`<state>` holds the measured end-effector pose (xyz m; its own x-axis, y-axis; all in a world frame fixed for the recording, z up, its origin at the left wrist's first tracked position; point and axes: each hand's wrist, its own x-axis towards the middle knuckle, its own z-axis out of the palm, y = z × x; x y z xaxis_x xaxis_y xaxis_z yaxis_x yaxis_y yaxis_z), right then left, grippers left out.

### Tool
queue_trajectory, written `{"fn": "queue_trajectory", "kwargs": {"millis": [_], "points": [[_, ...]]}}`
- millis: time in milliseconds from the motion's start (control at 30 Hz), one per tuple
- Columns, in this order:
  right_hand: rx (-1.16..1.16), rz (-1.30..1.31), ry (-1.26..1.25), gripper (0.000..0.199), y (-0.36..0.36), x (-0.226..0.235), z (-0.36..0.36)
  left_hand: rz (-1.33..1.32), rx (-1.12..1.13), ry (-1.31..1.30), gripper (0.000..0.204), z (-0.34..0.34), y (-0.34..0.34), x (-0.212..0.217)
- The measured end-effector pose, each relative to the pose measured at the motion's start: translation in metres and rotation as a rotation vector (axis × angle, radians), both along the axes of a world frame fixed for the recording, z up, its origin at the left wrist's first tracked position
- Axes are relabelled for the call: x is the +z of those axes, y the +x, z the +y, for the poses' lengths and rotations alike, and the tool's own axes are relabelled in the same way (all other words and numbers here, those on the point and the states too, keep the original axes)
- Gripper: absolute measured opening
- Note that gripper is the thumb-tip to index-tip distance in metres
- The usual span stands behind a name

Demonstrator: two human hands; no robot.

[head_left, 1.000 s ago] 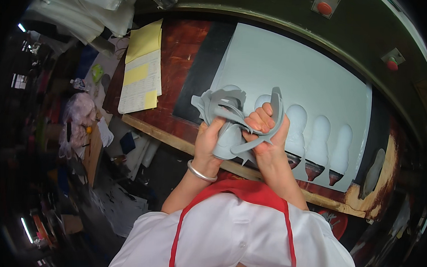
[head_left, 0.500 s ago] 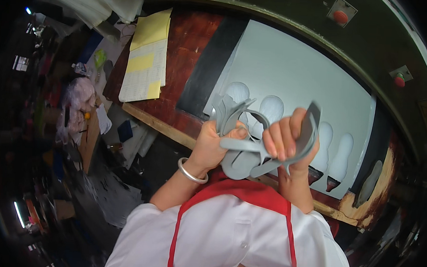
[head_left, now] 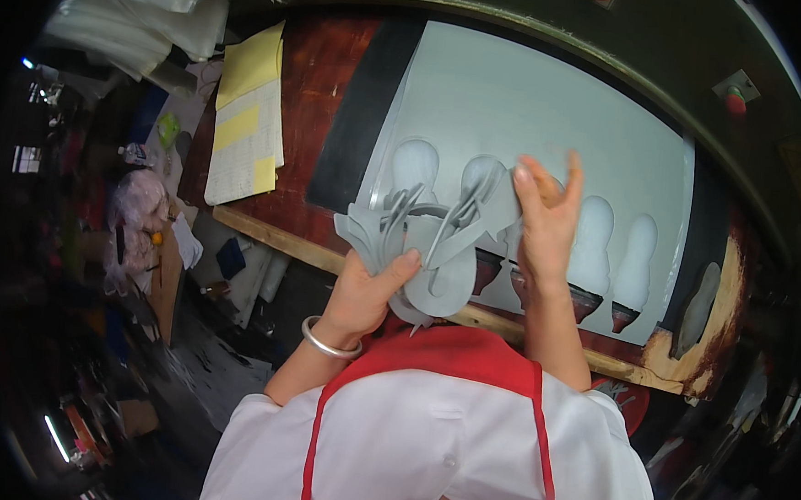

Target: The person places a gray shoe-shaped template on a sheet of foam, aligns it, and operates a hydraulic press to cut multiple shapes. They then remove the cut pieces from the sheet and stack them, repeating the process with another sheet.

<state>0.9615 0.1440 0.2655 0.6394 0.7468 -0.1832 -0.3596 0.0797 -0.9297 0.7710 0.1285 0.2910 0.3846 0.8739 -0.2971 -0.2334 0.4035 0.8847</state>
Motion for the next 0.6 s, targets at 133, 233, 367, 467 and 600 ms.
{"fn": "queue_trajectory", "kwargs": {"millis": [133,233,367,467,600], "points": [[-0.181,-1.067,0.196,0.035,0.010,0.025,-0.029,0.047,-0.012,0.016,0.034,0.008,0.000,0.004],[0.418,-1.166,0.231,0.044,0.000,0.032,-0.053,0.110,-0.031,0.065,0.029,0.011,0.011,0.004],[0.718,-0.928,0.015,0.038,0.000,0.021,-0.061,0.298,-0.261,0.265,0.024,0.012,0.017,0.002],[0.836,-0.823,0.161,0.032,0.000,0.012,-0.065,0.166,-0.267,0.186,0.025,0.011,0.010,-0.001],[1.137,0.029,0.193,0.028,0.013,0.009,-0.082,0.065,-0.402,0.212,0.041,0.013,-0.010,-0.010]]}}
